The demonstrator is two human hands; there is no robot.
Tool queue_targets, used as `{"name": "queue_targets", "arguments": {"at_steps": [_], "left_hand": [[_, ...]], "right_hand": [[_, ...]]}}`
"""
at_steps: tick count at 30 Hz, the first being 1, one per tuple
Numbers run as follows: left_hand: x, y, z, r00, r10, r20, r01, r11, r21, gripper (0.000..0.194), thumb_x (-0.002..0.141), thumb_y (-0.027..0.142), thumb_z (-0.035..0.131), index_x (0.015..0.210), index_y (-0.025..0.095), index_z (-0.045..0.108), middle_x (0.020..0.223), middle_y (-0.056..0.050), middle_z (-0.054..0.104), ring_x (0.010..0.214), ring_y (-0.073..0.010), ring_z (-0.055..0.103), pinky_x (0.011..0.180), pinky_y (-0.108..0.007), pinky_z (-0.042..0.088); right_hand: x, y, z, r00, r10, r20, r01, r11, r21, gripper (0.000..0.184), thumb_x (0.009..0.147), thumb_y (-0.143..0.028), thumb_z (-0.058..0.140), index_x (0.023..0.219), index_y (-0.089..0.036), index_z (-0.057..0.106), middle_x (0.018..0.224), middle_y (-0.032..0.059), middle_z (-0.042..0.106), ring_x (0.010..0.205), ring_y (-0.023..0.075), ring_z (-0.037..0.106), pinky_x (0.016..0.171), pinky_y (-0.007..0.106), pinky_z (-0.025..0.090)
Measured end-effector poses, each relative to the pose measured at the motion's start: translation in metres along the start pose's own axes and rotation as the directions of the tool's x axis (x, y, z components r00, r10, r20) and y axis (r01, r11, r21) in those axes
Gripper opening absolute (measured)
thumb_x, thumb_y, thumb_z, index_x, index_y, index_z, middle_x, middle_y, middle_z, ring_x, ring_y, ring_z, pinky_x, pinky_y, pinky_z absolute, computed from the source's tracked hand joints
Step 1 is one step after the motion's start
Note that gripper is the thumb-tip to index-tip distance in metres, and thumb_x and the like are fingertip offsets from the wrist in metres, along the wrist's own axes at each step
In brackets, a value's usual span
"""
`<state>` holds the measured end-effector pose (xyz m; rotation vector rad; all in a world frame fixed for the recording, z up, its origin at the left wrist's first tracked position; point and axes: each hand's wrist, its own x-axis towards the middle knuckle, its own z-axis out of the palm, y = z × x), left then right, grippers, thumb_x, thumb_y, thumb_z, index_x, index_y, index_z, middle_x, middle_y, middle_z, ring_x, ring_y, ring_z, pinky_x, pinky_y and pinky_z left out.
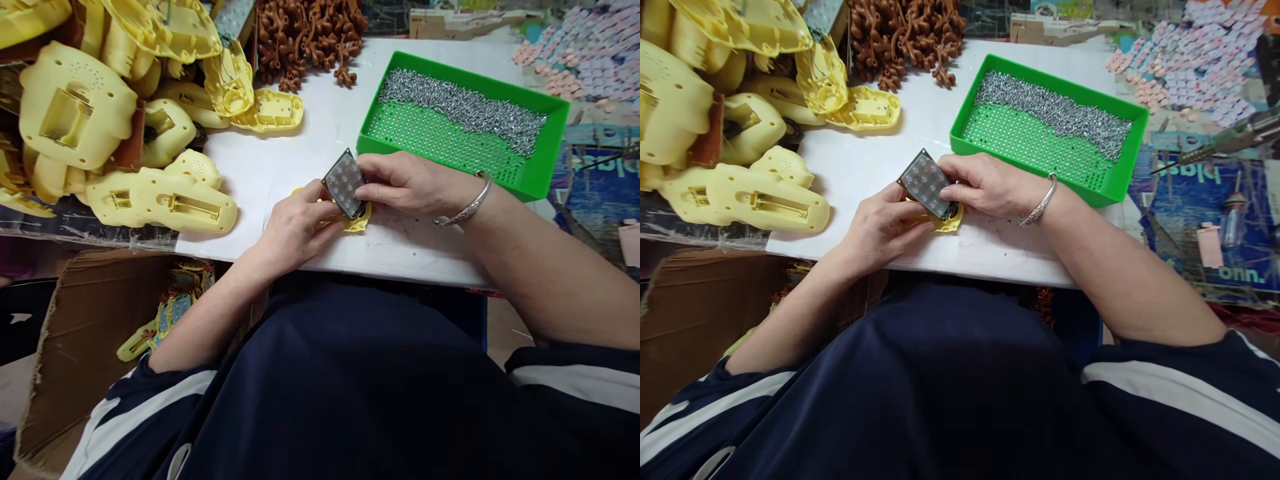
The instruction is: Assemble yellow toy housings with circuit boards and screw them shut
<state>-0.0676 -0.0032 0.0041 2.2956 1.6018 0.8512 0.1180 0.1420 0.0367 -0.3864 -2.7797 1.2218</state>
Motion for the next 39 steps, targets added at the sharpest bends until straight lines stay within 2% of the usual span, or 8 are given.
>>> {"name": "queue_targets", "arguments": {"at_steps": [4, 7, 11, 16, 23, 27, 33, 39], "left_hand": [[-0.003, -0.002, -0.010, 0.999, 0.013, 0.043, -0.009, 0.996, -0.084, 0.026, 0.094, 0.027, 0.057, 0.115, 0.019, 0.070, 0.107, -0.007, 0.063, 0.092, -0.0163, 0.063, 0.079, -0.024, 0.051], [-0.002, 0.002, -0.010, 0.996, 0.018, 0.084, -0.021, 0.999, 0.038, 0.026, 0.096, 0.027, 0.054, 0.114, 0.021, 0.071, 0.103, -0.007, 0.061, 0.086, -0.0161, 0.060, 0.073, -0.024, 0.048], [-0.001, 0.007, -0.005, 0.994, 0.040, 0.103, -0.056, 0.985, 0.164, 0.026, 0.099, 0.029, 0.049, 0.109, 0.023, 0.072, 0.097, -0.006, 0.059, 0.080, -0.0161, 0.056, 0.067, -0.025, 0.042], [-0.003, 0.006, 0.003, 0.996, 0.086, -0.010, -0.083, 0.980, 0.183, 0.031, 0.102, 0.033, 0.045, 0.106, 0.023, 0.074, 0.093, -0.006, 0.058, 0.079, -0.0161, 0.055, 0.068, -0.026, 0.042], [-0.003, 0.006, 0.005, 0.997, 0.067, -0.025, -0.061, 0.980, 0.187, 0.031, 0.101, 0.033, 0.046, 0.105, 0.023, 0.075, 0.092, -0.006, 0.059, 0.079, -0.0162, 0.056, 0.067, -0.025, 0.041], [-0.003, 0.005, 0.007, 0.999, 0.036, -0.022, -0.032, 0.986, 0.165, 0.031, 0.101, 0.034, 0.046, 0.104, 0.023, 0.074, 0.094, -0.005, 0.060, 0.080, -0.0164, 0.056, 0.067, -0.025, 0.041], [-0.003, 0.004, 0.007, 0.998, 0.053, -0.026, -0.048, 0.987, 0.154, 0.027, 0.099, 0.031, 0.049, 0.101, 0.023, 0.074, 0.095, -0.005, 0.061, 0.081, -0.0164, 0.056, 0.068, -0.025, 0.040], [-0.003, 0.005, 0.008, 0.999, 0.049, -0.022, -0.045, 0.989, 0.141, 0.028, 0.100, 0.032, 0.048, 0.101, 0.022, 0.075, 0.096, -0.006, 0.061, 0.083, -0.0167, 0.057, 0.069, -0.026, 0.042]], "right_hand": [[0.001, 0.000, 0.005, 1.000, 0.008, -0.029, -0.003, 0.989, 0.148, 0.015, 0.095, -0.032, 0.053, 0.099, -0.019, 0.057, 0.088, 0.0010, 0.063, 0.077, 0.0127, 0.053, 0.074, 0.025, 0.046], [0.001, 0.005, 0.008, 0.998, -0.049, -0.033, 0.056, 0.958, 0.282, 0.019, 0.096, -0.032, 0.050, 0.105, -0.017, 0.057, 0.096, 0.0034, 0.065, 0.085, 0.0140, 0.057, 0.078, 0.026, 0.049], [-0.001, 0.008, 0.005, 0.995, -0.095, 0.028, 0.081, 0.942, 0.325, 0.024, 0.098, -0.032, 0.048, 0.114, -0.016, 0.058, 0.105, 0.0057, 0.066, 0.097, 0.0156, 0.059, 0.089, 0.029, 0.050], [-0.001, 0.011, 0.000, 0.989, -0.130, 0.073, 0.101, 0.943, 0.316, 0.030, 0.099, -0.037, 0.048, 0.118, -0.016, 0.058, 0.118, 0.0078, 0.066, 0.105, 0.0174, 0.059, 0.096, 0.031, 0.049], [-0.002, 0.012, -0.002, 0.989, -0.126, 0.079, 0.108, 0.974, 0.199, 0.028, 0.099, -0.036, 0.048, 0.116, -0.017, 0.059, 0.118, 0.0081, 0.067, 0.101, 0.0176, 0.060, 0.093, 0.031, 0.049], [-0.002, 0.010, -0.002, 0.993, -0.095, 0.062, 0.088, 0.990, 0.112, 0.027, 0.098, -0.037, 0.047, 0.112, -0.016, 0.058, 0.111, 0.0083, 0.067, 0.097, 0.0188, 0.059, 0.089, 0.033, 0.048], [-0.003, 0.002, 0.000, 0.999, -0.033, 0.024, 0.034, 0.999, -0.021, 0.021, 0.097, -0.036, 0.048, 0.099, -0.016, 0.057, 0.093, 0.0045, 0.065, 0.080, 0.0147, 0.055, 0.076, 0.028, 0.044], [-0.003, -0.003, 0.000, 1.000, -0.017, 0.004, 0.017, 1.000, -0.006, 0.015, 0.096, -0.032, 0.048, 0.096, -0.019, 0.054, 0.085, 0.0009, 0.062, 0.075, 0.0130, 0.052, 0.071, 0.026, 0.041]]}}
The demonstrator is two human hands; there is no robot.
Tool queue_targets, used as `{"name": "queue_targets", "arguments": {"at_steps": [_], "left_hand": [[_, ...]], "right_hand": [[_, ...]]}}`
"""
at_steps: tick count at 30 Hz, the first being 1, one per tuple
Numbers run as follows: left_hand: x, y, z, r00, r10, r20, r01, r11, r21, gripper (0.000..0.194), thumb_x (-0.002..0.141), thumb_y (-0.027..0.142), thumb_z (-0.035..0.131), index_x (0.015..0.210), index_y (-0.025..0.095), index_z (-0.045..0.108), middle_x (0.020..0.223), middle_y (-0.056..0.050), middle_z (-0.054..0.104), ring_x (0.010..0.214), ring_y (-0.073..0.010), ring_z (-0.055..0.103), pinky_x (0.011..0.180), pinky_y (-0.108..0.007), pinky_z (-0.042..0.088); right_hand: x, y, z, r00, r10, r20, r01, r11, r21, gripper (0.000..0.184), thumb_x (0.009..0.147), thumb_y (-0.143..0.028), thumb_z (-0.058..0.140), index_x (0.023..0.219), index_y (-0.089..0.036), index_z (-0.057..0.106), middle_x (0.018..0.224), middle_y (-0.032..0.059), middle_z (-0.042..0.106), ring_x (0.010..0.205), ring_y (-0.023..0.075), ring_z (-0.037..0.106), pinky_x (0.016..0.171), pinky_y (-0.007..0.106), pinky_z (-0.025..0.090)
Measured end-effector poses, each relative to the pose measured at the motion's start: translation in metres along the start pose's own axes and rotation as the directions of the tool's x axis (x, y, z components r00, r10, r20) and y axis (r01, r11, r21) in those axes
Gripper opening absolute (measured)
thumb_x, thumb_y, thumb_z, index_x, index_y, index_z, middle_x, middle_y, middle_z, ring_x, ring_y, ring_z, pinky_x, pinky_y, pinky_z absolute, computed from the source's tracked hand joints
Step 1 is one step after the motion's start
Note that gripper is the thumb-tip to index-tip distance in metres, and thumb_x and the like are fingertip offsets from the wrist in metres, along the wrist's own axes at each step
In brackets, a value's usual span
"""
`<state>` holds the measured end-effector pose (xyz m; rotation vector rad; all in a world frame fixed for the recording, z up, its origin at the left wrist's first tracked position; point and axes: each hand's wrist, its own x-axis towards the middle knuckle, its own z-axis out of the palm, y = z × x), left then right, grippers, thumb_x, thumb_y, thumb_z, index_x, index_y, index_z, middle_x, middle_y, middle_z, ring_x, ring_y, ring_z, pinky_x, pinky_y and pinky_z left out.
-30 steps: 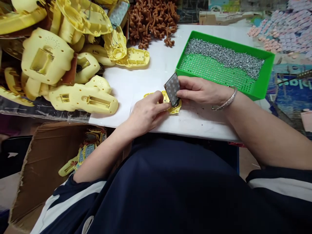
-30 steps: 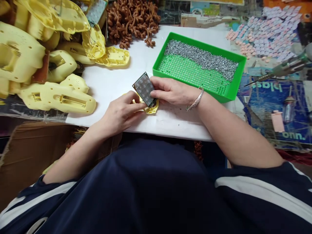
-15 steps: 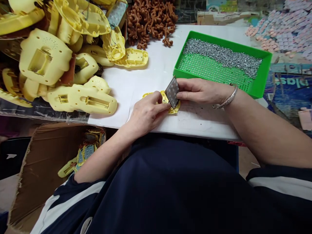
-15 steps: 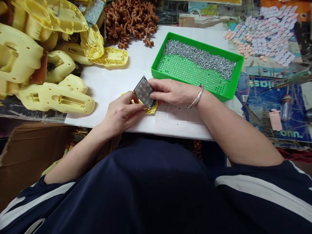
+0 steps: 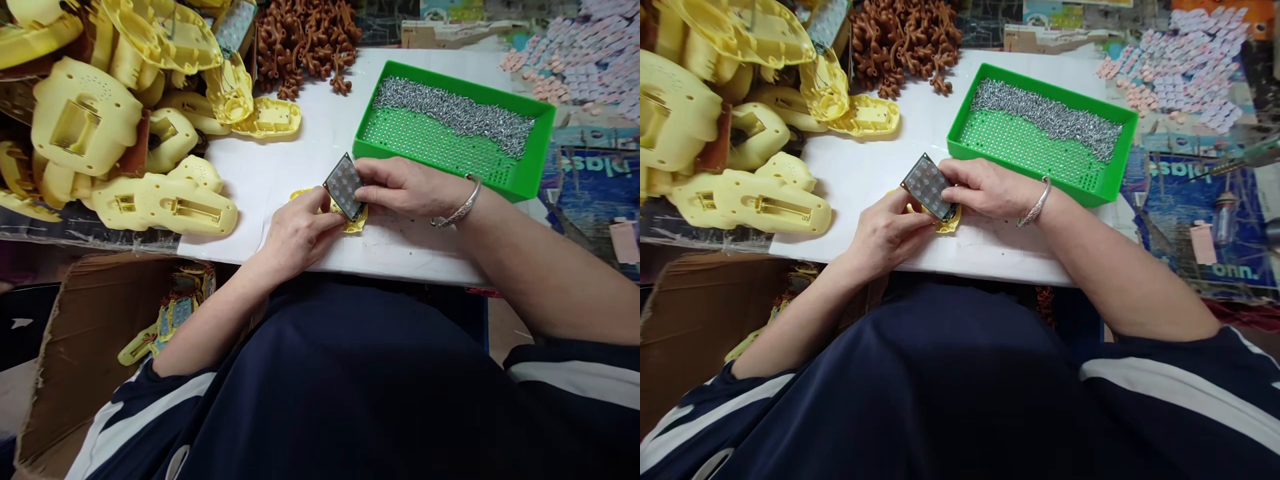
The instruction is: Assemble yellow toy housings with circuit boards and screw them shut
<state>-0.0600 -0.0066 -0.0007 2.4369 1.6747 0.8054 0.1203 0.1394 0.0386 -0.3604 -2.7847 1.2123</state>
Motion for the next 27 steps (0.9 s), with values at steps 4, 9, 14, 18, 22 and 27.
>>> {"name": "queue_targets", "arguments": {"at_steps": [4, 9, 14, 18, 22, 27], "left_hand": [[-0.001, 0.000, 0.000, 1.000, -0.021, 0.000, 0.021, 1.000, -0.011, 0.027, 0.099, 0.032, 0.050, 0.104, 0.022, 0.075, 0.095, -0.007, 0.062, 0.085, -0.0181, 0.059, 0.072, -0.027, 0.045], [-0.010, -0.007, -0.015, 0.998, -0.024, -0.052, 0.013, 0.977, -0.212, 0.020, 0.098, 0.029, 0.055, 0.107, 0.020, 0.070, 0.099, -0.006, 0.064, 0.087, -0.0158, 0.062, 0.077, -0.027, 0.051], [-0.025, -0.026, -0.029, 0.980, -0.103, -0.170, 0.081, 0.988, -0.135, 0.050, 0.087, 0.051, 0.071, 0.123, 0.019, 0.059, 0.119, -0.012, 0.062, 0.109, -0.0232, 0.060, 0.091, -0.036, 0.053], [-0.030, -0.036, -0.028, 0.991, -0.131, -0.014, 0.126, 0.976, -0.178, 0.068, 0.090, 0.057, 0.064, 0.143, 0.019, 0.046, 0.129, -0.014, 0.062, 0.111, -0.0231, 0.062, 0.095, -0.036, 0.053], [-0.028, -0.034, -0.020, 0.990, -0.142, -0.016, 0.134, 0.959, -0.250, 0.080, 0.088, 0.055, 0.068, 0.152, 0.019, 0.037, 0.126, -0.013, 0.067, 0.106, -0.0226, 0.066, 0.095, -0.035, 0.052], [-0.023, -0.021, -0.008, 0.990, -0.118, -0.071, 0.100, 0.969, -0.224, 0.082, 0.088, 0.058, 0.066, 0.154, 0.022, 0.034, 0.118, -0.010, 0.069, 0.100, -0.0217, 0.066, 0.090, -0.035, 0.053]], "right_hand": [[0.002, -0.005, 0.001, 0.998, 0.058, -0.020, -0.060, 0.994, -0.095, 0.013, 0.095, -0.032, 0.051, 0.089, -0.020, 0.052, 0.079, 0.0007, 0.059, 0.074, 0.0135, 0.050, 0.070, 0.027, 0.038], [0.010, -0.014, 0.002, 0.984, 0.175, -0.033, -0.178, 0.944, -0.279, 0.016, 0.093, -0.032, 0.054, 0.084, -0.019, 0.056, 0.082, 0.0047, 0.060, 0.076, 0.0163, 0.051, 0.070, 0.030, 0.036], [0.018, -0.015, 0.003, 0.985, 0.172, -0.019, -0.167, 0.912, -0.376, 0.016, 0.092, -0.031, 0.057, 0.089, -0.018, 0.065, 0.084, 0.0062, 0.062, 0.080, 0.0187, 0.055, 0.073, 0.032, 0.039], [0.020, -0.019, 0.008, 0.991, 0.125, -0.041, -0.131, 0.908, -0.397, 0.017, 0.092, -0.029, 0.059, 0.099, -0.017, 0.069, 0.092, 0.0074, 0.066, 0.086, 0.0192, 0.057, 0.075, 0.032, 0.040], [0.014, -0.023, 0.015, 0.987, 0.117, -0.114, -0.153, 0.907, -0.392, 0.028, 0.089, -0.020, 0.061, 0.118, -0.020, 0.066, 0.094, 0.0039, 0.066, 0.082, 0.0158, 0.055, 0.072, 0.027, 0.037], [-0.003, -0.018, 0.013, 0.991, 0.106, -0.084, -0.134, 0.865, -0.484, 0.022, 0.095, -0.024, 0.055, 0.111, -0.021, 0.070, 0.095, 0.0048, 0.064, 0.080, 0.0148, 0.053, 0.069, 0.026, 0.033]]}}
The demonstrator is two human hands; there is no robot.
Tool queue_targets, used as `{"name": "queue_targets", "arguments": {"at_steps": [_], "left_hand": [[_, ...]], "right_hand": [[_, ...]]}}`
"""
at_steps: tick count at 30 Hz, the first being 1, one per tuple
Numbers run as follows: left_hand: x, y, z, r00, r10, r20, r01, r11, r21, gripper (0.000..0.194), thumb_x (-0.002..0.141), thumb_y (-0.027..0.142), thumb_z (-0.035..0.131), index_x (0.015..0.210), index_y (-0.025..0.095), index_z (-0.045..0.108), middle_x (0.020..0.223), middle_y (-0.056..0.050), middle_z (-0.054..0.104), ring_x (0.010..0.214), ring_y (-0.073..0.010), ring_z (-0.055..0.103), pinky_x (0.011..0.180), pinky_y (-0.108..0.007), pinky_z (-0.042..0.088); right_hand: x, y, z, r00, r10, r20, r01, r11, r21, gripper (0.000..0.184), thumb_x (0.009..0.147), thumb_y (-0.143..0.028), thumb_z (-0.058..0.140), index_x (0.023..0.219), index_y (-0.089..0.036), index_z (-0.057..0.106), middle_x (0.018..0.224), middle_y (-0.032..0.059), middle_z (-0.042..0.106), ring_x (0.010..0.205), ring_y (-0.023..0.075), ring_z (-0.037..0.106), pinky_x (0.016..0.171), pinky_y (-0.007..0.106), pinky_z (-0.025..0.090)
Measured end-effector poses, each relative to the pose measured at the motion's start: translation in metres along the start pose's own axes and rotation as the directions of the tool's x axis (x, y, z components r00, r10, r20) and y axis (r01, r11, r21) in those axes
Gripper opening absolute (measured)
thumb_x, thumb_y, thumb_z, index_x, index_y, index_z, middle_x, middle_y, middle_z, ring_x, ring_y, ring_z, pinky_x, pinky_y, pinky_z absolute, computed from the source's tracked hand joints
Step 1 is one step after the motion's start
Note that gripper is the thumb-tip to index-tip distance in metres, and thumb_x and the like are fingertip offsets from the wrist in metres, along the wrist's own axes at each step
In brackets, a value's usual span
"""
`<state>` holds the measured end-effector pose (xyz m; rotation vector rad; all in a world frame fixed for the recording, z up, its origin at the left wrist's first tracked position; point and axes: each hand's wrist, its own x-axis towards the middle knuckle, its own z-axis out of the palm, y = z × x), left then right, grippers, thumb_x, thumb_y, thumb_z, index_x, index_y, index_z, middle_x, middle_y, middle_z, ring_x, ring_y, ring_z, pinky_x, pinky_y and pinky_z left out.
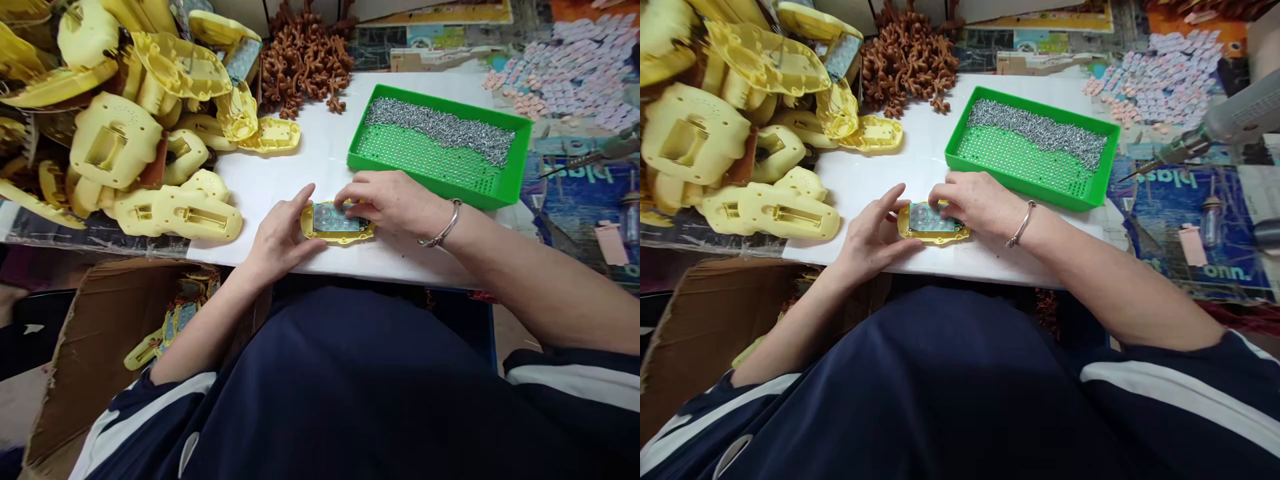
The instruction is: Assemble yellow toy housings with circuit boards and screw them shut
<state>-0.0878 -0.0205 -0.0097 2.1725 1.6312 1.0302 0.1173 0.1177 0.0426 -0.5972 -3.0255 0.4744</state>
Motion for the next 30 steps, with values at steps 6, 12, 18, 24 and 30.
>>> {"name": "queue_targets", "arguments": {"at_steps": [6, 12, 18, 24, 30], "left_hand": [[0.002, 0.010, 0.010, 0.999, 0.036, -0.038, -0.034, 0.999, 0.041, 0.079, 0.090, 0.057, 0.065, 0.154, 0.022, 0.033, 0.117, -0.010, 0.068, 0.100, -0.0228, 0.065, 0.086, -0.035, 0.053], [0.001, 0.010, 0.013, 0.998, 0.046, -0.040, -0.043, 0.996, 0.081, 0.080, 0.090, 0.058, 0.064, 0.154, 0.022, 0.031, 0.116, -0.009, 0.065, 0.098, -0.0227, 0.062, 0.086, -0.035, 0.052], [0.006, 0.019, 0.007, 0.999, 0.028, 0.023, -0.031, 0.988, 0.152, 0.076, 0.089, 0.064, 0.061, 0.147, 0.017, 0.043, 0.109, -0.010, 0.063, 0.098, -0.0236, 0.060, 0.087, -0.036, 0.051], [0.026, 0.034, 0.018, 0.999, 0.024, 0.024, -0.028, 0.975, 0.220, 0.051, 0.093, 0.053, 0.058, 0.127, 0.015, 0.056, 0.130, -0.015, 0.056, 0.115, -0.0278, 0.054, 0.099, -0.042, 0.047], [0.037, 0.034, 0.042, 0.999, -0.023, -0.028, 0.030, 0.964, 0.262, 0.024, 0.090, 0.041, 0.059, 0.099, 0.018, 0.061, 0.114, -0.011, 0.062, 0.100, -0.0253, 0.056, 0.085, -0.039, 0.048]], "right_hand": [[-0.018, 0.013, -0.002, 0.995, -0.104, -0.003, 0.104, 0.994, 0.030, 0.037, 0.097, -0.040, 0.054, 0.125, -0.018, 0.065, 0.101, 0.0082, 0.063, 0.083, 0.0163, 0.054, 0.073, 0.027, 0.039], [-0.028, 0.024, 0.017, 0.964, -0.111, -0.241, 0.133, 0.988, 0.077, 0.056, 0.096, -0.060, 0.049, 0.122, -0.013, 0.066, 0.103, 0.0104, 0.062, 0.079, 0.0153, 0.053, 0.070, 0.028, 0.041], [-0.036, 0.032, 0.026, 0.937, -0.041, -0.347, 0.123, 0.968, 0.217, 0.054, 0.095, -0.061, 0.051, 0.115, -0.012, 0.066, 0.101, 0.0089, 0.063, 0.069, 0.0114, 0.055, 0.069, 0.028, 0.046], [-0.039, 0.028, 0.033, 0.895, 0.017, -0.446, 0.091, 0.971, 0.220, 0.046, 0.096, -0.053, 0.055, 0.112, -0.011, 0.066, 0.094, 0.0074, 0.063, 0.065, 0.0111, 0.054, 0.063, 0.027, 0.046], [-0.040, 0.024, 0.037, 0.868, 0.046, -0.495, 0.065, 0.977, 0.205, 0.045, 0.095, -0.055, 0.054, 0.112, -0.015, 0.066, 0.094, 0.0065, 0.064, 0.066, 0.0130, 0.053, 0.064, 0.029, 0.046]]}}
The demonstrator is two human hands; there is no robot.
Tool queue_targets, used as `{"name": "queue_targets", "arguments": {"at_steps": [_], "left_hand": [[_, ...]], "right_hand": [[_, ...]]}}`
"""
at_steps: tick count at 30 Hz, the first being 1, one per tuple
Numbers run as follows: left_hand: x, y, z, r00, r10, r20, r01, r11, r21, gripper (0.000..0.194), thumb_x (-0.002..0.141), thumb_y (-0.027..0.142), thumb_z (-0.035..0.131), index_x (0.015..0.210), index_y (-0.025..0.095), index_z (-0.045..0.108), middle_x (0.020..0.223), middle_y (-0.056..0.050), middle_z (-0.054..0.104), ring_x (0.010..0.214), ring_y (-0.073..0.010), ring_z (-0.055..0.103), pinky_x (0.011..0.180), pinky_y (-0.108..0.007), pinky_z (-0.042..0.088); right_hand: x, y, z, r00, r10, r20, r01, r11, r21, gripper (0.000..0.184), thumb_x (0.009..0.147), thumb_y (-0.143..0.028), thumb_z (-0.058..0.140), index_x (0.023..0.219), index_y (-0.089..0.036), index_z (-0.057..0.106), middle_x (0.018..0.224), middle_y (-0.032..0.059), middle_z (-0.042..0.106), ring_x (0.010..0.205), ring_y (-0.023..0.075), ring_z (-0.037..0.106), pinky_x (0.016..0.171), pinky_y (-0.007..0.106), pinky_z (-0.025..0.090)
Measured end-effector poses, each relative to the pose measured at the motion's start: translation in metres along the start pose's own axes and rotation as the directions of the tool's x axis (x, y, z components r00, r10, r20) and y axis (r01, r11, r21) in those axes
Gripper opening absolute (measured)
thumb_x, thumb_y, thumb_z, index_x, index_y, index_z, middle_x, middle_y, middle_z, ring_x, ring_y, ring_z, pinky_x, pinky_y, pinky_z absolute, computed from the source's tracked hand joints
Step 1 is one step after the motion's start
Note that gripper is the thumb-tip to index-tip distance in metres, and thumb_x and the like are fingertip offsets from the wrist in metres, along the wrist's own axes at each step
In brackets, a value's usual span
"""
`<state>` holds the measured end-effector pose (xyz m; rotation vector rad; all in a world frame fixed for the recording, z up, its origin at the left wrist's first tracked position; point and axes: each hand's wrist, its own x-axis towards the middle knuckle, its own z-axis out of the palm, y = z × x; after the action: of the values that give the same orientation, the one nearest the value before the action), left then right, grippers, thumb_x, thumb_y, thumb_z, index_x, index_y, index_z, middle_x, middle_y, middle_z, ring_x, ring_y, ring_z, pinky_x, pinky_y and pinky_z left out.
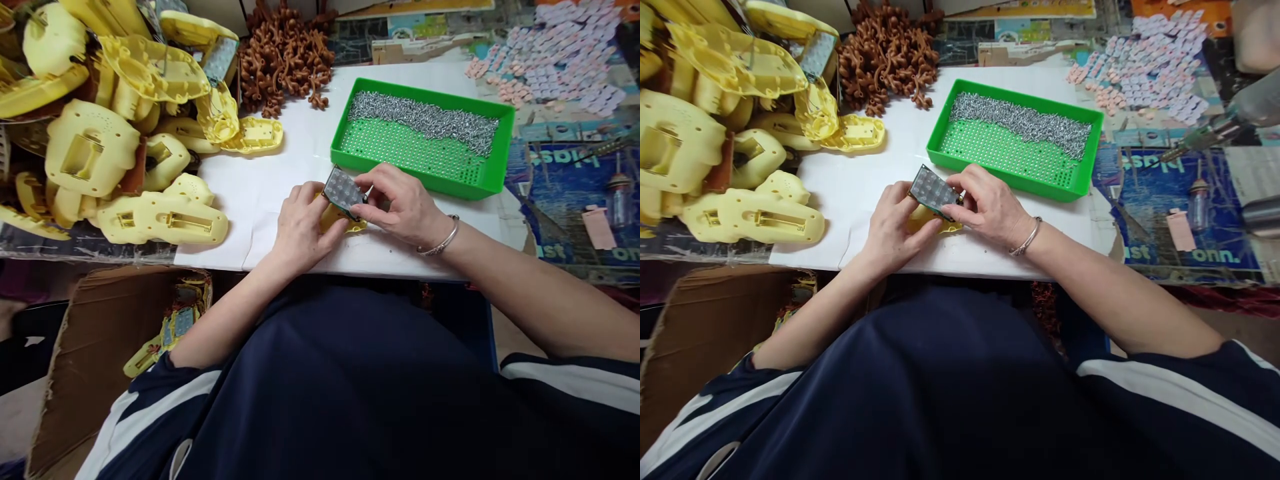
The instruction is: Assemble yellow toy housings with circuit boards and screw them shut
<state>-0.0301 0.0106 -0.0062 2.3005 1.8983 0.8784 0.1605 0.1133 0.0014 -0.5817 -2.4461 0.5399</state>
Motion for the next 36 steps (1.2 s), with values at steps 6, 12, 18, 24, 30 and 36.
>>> {"name": "queue_targets", "arguments": {"at_steps": [6, 12, 18, 24, 30, 36], "left_hand": [[0.003, 0.007, 0.007, 0.990, -0.144, -0.012, 0.144, 0.990, 0.014, 0.024, 0.083, 0.037, 0.066, 0.097, 0.019, 0.061, 0.107, -0.009, 0.062, 0.097, -0.0263, 0.056, 0.082, -0.039, 0.044], [0.007, 0.008, 0.016, 0.961, -0.277, -0.013, 0.277, 0.960, 0.026, 0.044, 0.074, 0.046, 0.076, 0.102, 0.019, 0.055, 0.102, -0.008, 0.061, 0.100, -0.0303, 0.056, 0.093, -0.045, 0.044], [-0.002, -0.018, 0.005, 0.993, -0.094, 0.073, 0.111, 0.951, -0.287, 0.080, 0.080, 0.056, 0.074, 0.140, 0.022, 0.034, 0.130, -0.014, 0.054, 0.117, -0.0296, 0.055, 0.100, -0.046, 0.047], [-0.018, -0.038, -0.022, 0.989, -0.026, 0.146, 0.083, 0.914, -0.398, 0.090, 0.082, 0.062, 0.070, 0.151, 0.026, 0.025, 0.137, -0.015, 0.049, 0.124, -0.0283, 0.053, 0.101, -0.044, 0.050], [-0.027, -0.036, -0.027, 0.995, -0.009, 0.103, 0.043, 0.943, -0.331, 0.082, 0.088, 0.056, 0.066, 0.154, 0.025, 0.028, 0.126, -0.011, 0.063, 0.112, -0.0239, 0.062, 0.098, -0.039, 0.051], [-0.031, -0.030, -0.025, 0.994, -0.064, 0.087, 0.091, 0.935, -0.342, 0.081, 0.090, 0.052, 0.065, 0.156, 0.026, 0.026, 0.128, -0.012, 0.065, 0.112, -0.0236, 0.065, 0.098, -0.041, 0.054]], "right_hand": [[-0.001, -0.001, 0.002, 0.999, 0.035, 0.025, -0.035, 0.999, -0.005, 0.044, 0.094, -0.056, 0.053, 0.114, -0.017, 0.065, 0.098, 0.0070, 0.063, 0.069, 0.0145, 0.053, 0.068, 0.032, 0.047], [0.005, -0.001, -0.002, 0.994, 0.020, 0.109, -0.021, 1.000, 0.014, 0.047, 0.094, -0.057, 0.053, 0.114, -0.017, 0.065, 0.104, 0.0086, 0.062, 0.070, 0.0144, 0.053, 0.070, 0.032, 0.047], [0.013, 0.001, -0.006, 0.978, -0.030, 0.208, 0.036, 0.999, -0.025, 0.049, 0.095, -0.056, 0.051, 0.117, -0.015, 0.067, 0.103, 0.0095, 0.062, 0.075, 0.0156, 0.054, 0.073, 0.031, 0.046], [0.016, -0.007, -0.007, 0.965, -0.049, 0.258, 0.088, 0.985, -0.145, 0.047, 0.098, -0.052, 0.047, 0.123, -0.016, 0.066, 0.107, 0.0117, 0.063, 0.084, 0.0196, 0.056, 0.076, 0.032, 0.047], [0.020, -0.012, -0.009, 0.917, -0.135, 0.375, 0.222, 0.954, -0.199, 0.048, 0.102, -0.045, 0.037, 0.131, -0.016, 0.063, 0.110, 0.0140, 0.064, 0.086, 0.0209, 0.059, 0.073, 0.031, 0.047], [0.017, -0.009, -0.008, 0.912, -0.149, 0.382, 0.242, 0.947, -0.209, 0.059, 0.099, -0.061, 0.038, 0.131, -0.018, 0.062, 0.111, 0.0138, 0.064, 0.086, 0.0215, 0.059, 0.071, 0.032, 0.047]]}}
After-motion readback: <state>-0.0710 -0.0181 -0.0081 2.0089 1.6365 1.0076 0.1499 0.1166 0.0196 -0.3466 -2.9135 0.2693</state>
